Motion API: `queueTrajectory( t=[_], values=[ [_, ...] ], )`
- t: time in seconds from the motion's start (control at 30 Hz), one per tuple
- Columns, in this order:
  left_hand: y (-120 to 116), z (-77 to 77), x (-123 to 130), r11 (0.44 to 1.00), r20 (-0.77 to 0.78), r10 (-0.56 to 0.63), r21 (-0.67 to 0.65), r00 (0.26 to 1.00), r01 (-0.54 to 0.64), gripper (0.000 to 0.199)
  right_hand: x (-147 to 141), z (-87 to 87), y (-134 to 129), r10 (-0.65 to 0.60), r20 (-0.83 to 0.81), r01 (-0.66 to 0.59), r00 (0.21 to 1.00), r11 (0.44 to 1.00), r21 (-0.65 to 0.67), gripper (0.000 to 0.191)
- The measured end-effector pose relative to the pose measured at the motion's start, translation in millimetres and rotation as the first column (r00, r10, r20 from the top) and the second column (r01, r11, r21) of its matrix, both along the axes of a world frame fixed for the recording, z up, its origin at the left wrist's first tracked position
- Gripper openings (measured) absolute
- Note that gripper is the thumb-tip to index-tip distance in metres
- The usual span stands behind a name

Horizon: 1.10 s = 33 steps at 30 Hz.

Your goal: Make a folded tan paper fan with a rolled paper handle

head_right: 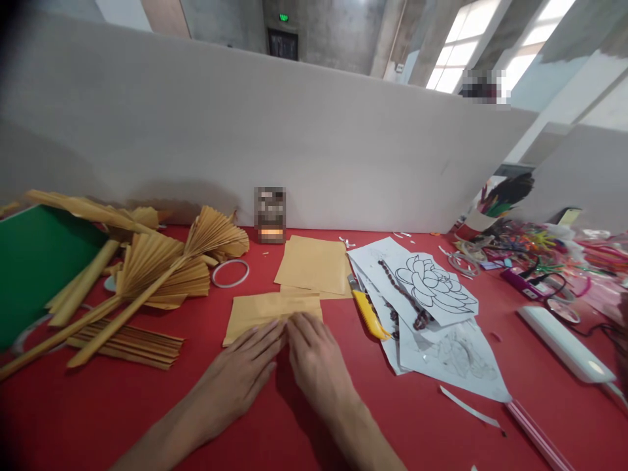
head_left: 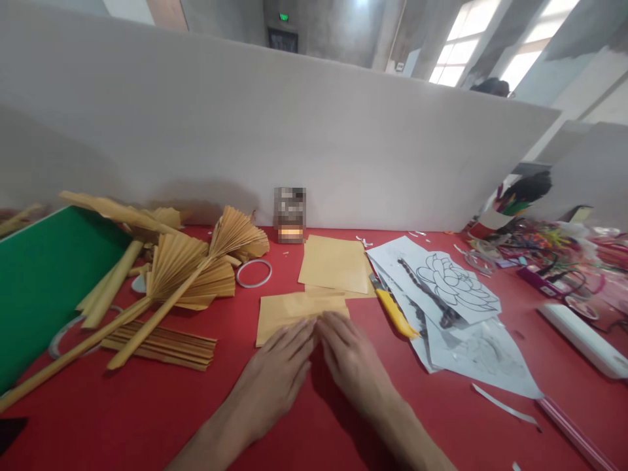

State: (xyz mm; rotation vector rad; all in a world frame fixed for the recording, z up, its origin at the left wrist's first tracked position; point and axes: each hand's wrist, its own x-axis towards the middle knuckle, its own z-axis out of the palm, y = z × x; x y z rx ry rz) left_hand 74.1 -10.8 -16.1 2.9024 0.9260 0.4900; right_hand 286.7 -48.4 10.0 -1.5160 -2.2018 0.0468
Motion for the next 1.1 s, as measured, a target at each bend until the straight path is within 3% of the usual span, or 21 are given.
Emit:
queueTrajectory(
  t=[0.2, 0.33, 0.47, 0.7, 1.1],
  values=[
    [-0.1, 1.5, -11.8, 0.999, 0.092, 0.000, -0.045, 0.996, 0.004, 0.056, -17.0, -23.4, -7.0, 0.051, 0.071, -0.049, 0.996, 0.999, -0.017, 0.056],
    [3.5, 0.4, -37.2, 0.995, 0.207, 0.093, -0.055, 0.974, -0.083, 0.041, -15.5, -18.5, -8.0, 0.050, 0.075, -0.044, 0.996, 0.996, -0.073, 0.052],
    [7.4, 5.1, -57.3, 0.968, 0.282, 0.195, -0.213, 0.939, -0.137, 0.032, -16.9, -14.6, -7.9, 0.055, 0.095, -0.044, 0.994, 0.993, -0.107, 0.052],
    [9.7, 17.8, -57.2, 0.959, 0.324, 0.172, -0.270, 0.930, -0.083, 0.033, -15.6, -14.6, -9.4, 0.080, 0.107, -0.067, 0.991, 0.991, -0.117, 0.059],
    [11.5, 16.5, -56.4, 0.953, 0.326, 0.211, -0.277, 0.921, -0.120, 0.029, -16.5, -7.8, -10.4, 0.136, 0.144, -0.116, 0.980, 0.984, -0.138, 0.052]
  ],
)
